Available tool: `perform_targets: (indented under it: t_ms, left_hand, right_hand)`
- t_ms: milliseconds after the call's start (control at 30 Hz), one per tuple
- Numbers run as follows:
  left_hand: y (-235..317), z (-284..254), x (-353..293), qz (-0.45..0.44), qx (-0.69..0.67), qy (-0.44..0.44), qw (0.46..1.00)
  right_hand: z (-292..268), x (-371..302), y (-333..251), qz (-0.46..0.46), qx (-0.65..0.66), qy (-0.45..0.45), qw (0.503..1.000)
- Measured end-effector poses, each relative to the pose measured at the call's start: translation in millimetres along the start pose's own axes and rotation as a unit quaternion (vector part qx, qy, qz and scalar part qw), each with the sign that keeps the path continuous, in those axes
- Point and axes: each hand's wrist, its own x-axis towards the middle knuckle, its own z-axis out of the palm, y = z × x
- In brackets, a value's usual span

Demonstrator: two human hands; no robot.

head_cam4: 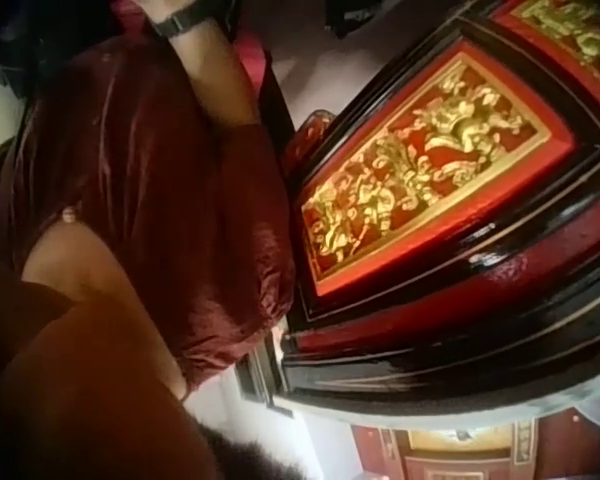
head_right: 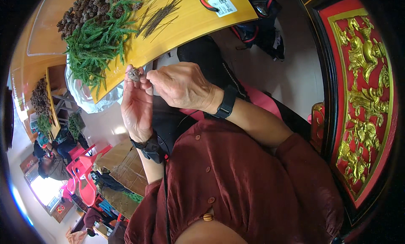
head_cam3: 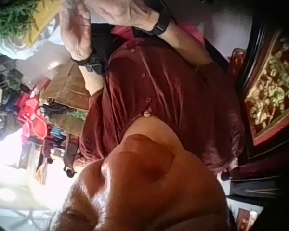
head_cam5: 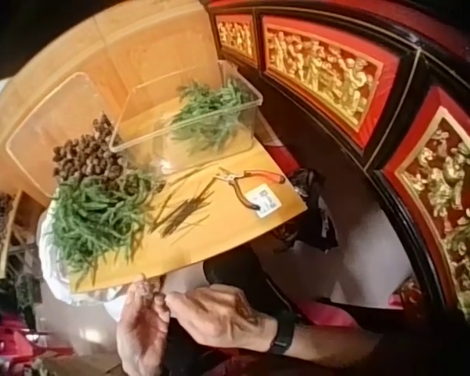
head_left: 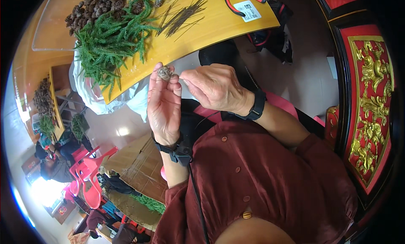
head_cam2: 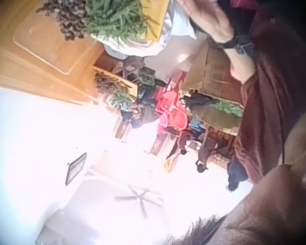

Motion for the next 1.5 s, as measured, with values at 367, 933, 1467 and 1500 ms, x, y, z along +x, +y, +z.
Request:
perform_targets:
  t_ms: [367, 933, 1467, 1500]
  left_hand:
    - [-9.2, -18.3, -7.9, -0.050, -0.057, -0.002, 0.997]
    - [-20.6, -13.4, -3.7, 0.022, 0.025, -0.027, 0.999]
    - [-32.2, -5.2, -5.5, 0.083, 0.075, -0.003, 0.994]
    - [-33.4, -7.2, -6.4, 0.085, 0.074, -0.008, 0.994]
  right_hand:
    - [4.0, -5.8, -0.5, -0.016, 0.016, 0.030, 0.999]
    - [4.0, -9.2, 5.2, 0.005, 0.023, 0.027, 0.999]
    - [-5.4, -13.1, 8.0, 0.034, 0.050, 0.040, 0.997]
    - [-5.6, -14.1, 8.8, 0.038, 0.049, 0.043, 0.997]
